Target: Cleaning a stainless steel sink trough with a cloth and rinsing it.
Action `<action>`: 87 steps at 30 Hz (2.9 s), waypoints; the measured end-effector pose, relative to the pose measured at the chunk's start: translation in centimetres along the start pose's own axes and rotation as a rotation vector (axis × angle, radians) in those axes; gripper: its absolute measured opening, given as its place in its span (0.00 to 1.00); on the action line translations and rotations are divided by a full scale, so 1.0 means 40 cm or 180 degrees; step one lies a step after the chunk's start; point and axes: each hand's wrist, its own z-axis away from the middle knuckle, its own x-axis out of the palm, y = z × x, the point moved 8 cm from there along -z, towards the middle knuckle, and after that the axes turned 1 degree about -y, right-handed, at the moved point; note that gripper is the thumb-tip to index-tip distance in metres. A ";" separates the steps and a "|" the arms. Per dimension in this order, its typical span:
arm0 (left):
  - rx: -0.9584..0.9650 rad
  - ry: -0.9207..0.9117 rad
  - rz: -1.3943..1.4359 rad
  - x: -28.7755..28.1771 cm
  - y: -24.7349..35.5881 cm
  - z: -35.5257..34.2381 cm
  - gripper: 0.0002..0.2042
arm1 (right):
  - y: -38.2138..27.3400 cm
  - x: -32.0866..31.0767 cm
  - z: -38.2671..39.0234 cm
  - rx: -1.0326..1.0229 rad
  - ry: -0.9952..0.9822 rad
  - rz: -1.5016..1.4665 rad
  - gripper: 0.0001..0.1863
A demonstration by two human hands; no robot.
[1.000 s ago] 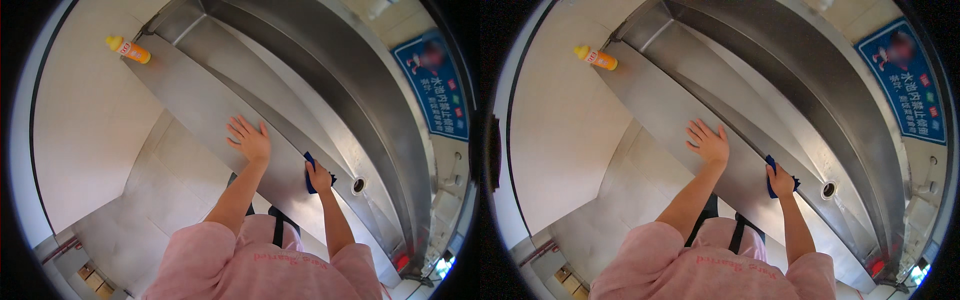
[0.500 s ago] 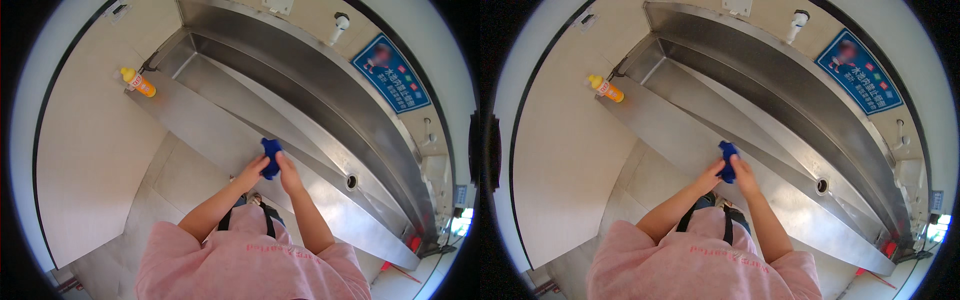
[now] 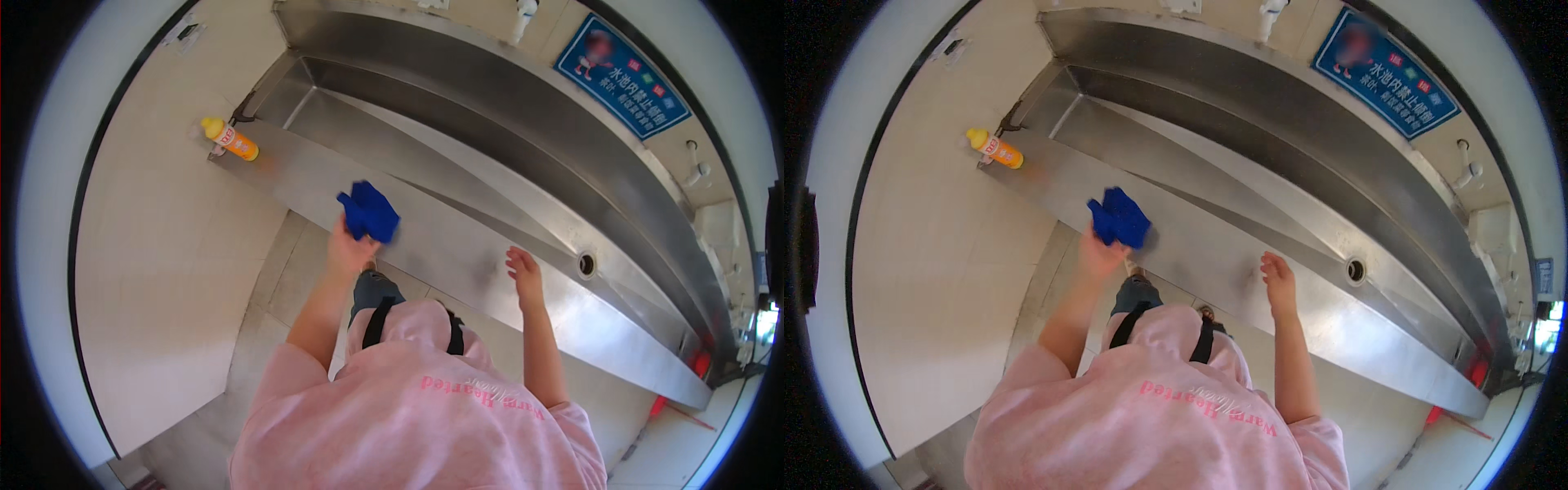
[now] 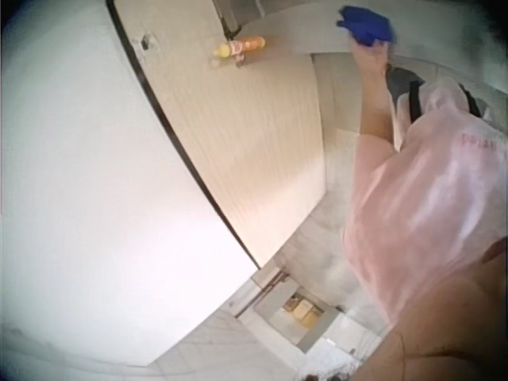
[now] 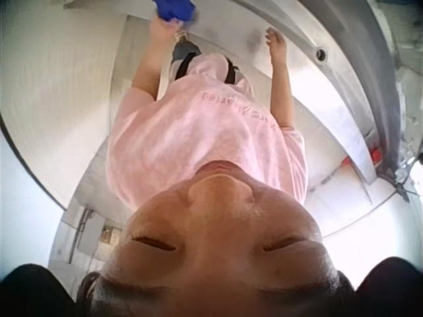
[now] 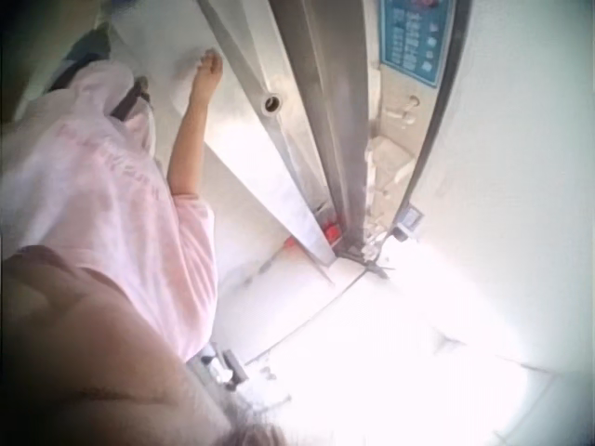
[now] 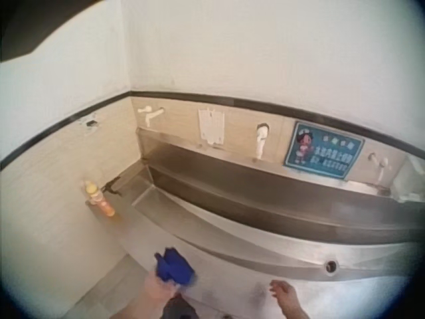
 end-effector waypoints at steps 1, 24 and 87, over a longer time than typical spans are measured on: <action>0.0090 0.0117 0.0016 0.011 0.054 -0.022 0.16 | 0.021 -0.011 -0.007 -0.0015 0.0148 0.0026 0.20; -0.3915 -0.4102 -0.6343 -0.077 -0.157 -0.577 0.30 | 0.008 0.161 -0.323 0.1418 0.2028 0.3534 0.19; -0.1562 -0.4915 -0.5998 0.082 -0.337 -0.442 0.25 | -0.011 0.191 -0.296 0.0332 0.2442 0.2645 0.14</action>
